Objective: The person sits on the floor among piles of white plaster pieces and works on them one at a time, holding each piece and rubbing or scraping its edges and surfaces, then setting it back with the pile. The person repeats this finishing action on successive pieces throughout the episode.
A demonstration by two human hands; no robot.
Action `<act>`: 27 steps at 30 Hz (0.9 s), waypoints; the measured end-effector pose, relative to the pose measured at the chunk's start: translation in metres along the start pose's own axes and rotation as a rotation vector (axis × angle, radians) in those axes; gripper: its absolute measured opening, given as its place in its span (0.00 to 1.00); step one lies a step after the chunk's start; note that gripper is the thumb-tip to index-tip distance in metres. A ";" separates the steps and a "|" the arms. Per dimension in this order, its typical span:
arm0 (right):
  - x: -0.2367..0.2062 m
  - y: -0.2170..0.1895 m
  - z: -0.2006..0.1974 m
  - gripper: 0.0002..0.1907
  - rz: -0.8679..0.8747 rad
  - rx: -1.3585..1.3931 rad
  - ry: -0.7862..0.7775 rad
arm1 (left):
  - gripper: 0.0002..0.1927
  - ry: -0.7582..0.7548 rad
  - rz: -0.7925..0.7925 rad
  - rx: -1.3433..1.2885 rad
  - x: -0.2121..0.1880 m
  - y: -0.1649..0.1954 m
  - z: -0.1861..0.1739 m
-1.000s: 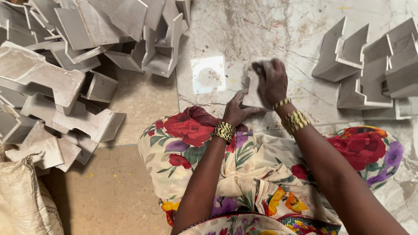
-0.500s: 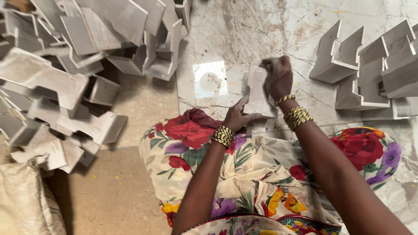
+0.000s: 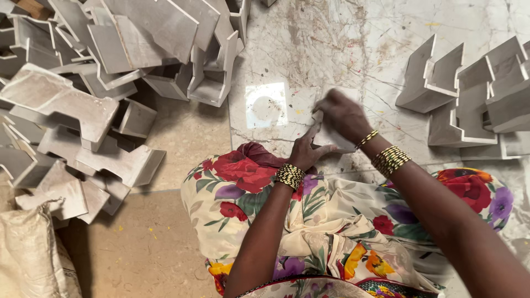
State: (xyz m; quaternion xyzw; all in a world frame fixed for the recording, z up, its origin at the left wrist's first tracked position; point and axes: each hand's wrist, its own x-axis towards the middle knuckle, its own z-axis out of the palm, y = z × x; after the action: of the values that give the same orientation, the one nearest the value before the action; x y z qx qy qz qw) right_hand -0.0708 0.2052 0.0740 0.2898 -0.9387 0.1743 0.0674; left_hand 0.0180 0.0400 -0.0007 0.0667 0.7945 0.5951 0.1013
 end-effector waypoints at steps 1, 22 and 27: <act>-0.002 0.006 -0.003 0.05 0.080 -0.008 -0.026 | 0.47 0.026 0.053 -0.027 0.001 -0.003 0.002; -0.095 -0.093 -0.011 0.12 0.483 0.244 0.166 | 0.34 0.008 -0.033 -0.023 -0.004 -0.006 0.004; -0.102 -0.086 -0.007 0.08 0.288 0.394 0.466 | 0.26 0.223 0.578 0.648 -0.019 0.016 -0.031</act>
State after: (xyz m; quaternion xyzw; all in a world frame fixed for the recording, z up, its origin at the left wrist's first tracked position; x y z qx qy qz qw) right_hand 0.0626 0.1946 0.0824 0.1139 -0.8776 0.4216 0.1977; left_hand 0.0285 0.0109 0.0246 0.2497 0.8948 0.3228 -0.1813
